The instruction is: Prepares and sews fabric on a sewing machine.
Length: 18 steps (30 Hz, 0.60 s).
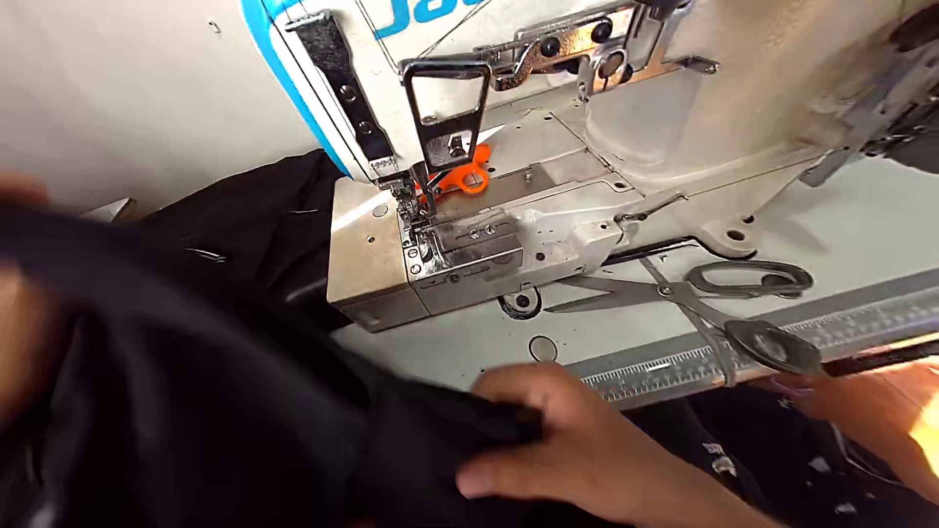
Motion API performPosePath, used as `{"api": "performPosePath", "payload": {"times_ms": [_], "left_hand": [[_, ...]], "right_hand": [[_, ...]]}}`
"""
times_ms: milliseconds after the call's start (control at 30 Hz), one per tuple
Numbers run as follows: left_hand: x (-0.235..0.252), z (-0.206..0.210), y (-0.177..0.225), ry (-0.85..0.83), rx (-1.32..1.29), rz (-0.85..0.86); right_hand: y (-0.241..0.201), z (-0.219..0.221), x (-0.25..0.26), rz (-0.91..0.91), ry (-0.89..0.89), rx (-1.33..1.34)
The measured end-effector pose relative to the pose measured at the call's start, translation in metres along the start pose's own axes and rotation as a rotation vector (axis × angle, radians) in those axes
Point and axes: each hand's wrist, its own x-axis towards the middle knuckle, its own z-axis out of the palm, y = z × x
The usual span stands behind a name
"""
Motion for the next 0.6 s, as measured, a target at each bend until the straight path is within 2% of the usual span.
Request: {"api": "performPosePath", "payload": {"times_ms": [67, 133, 167, 233, 300, 367, 500, 600], "left_hand": [[0.043, 0.022, -0.025, -0.025, 0.252, 0.059], [0.069, 0.040, 0.010, -0.194, 0.304, 0.012], [0.064, 0.045, 0.039, -0.252, 0.270, -0.042], [0.016, 0.057, 0.098, -0.261, 0.160, -0.140], [-0.047, 0.073, 0.149, -0.258, -0.081, -0.280], [-0.088, 0.092, 0.184, -0.229, -0.219, -0.404], [-0.124, 0.128, 0.197, 0.017, -0.274, -0.491], [-0.124, 0.126, 0.192, 0.099, -0.465, -0.554]], "right_hand": [[0.009, 0.010, 0.016, 0.059, 0.046, 0.060], [0.020, 0.016, 0.029, 0.130, 0.132, 0.026], [0.026, 0.016, 0.034, 0.176, 0.159, 0.020], [0.035, 0.015, 0.039, 0.268, 0.190, 0.104], [0.037, 0.013, 0.039, 0.332, 0.205, 0.245], [0.037, 0.012, 0.036, 0.342, 0.193, 0.330], [0.045, 0.015, 0.031, 0.218, 0.221, 0.215], [0.048, 0.015, 0.028, 0.114, 0.354, 0.083]]}}
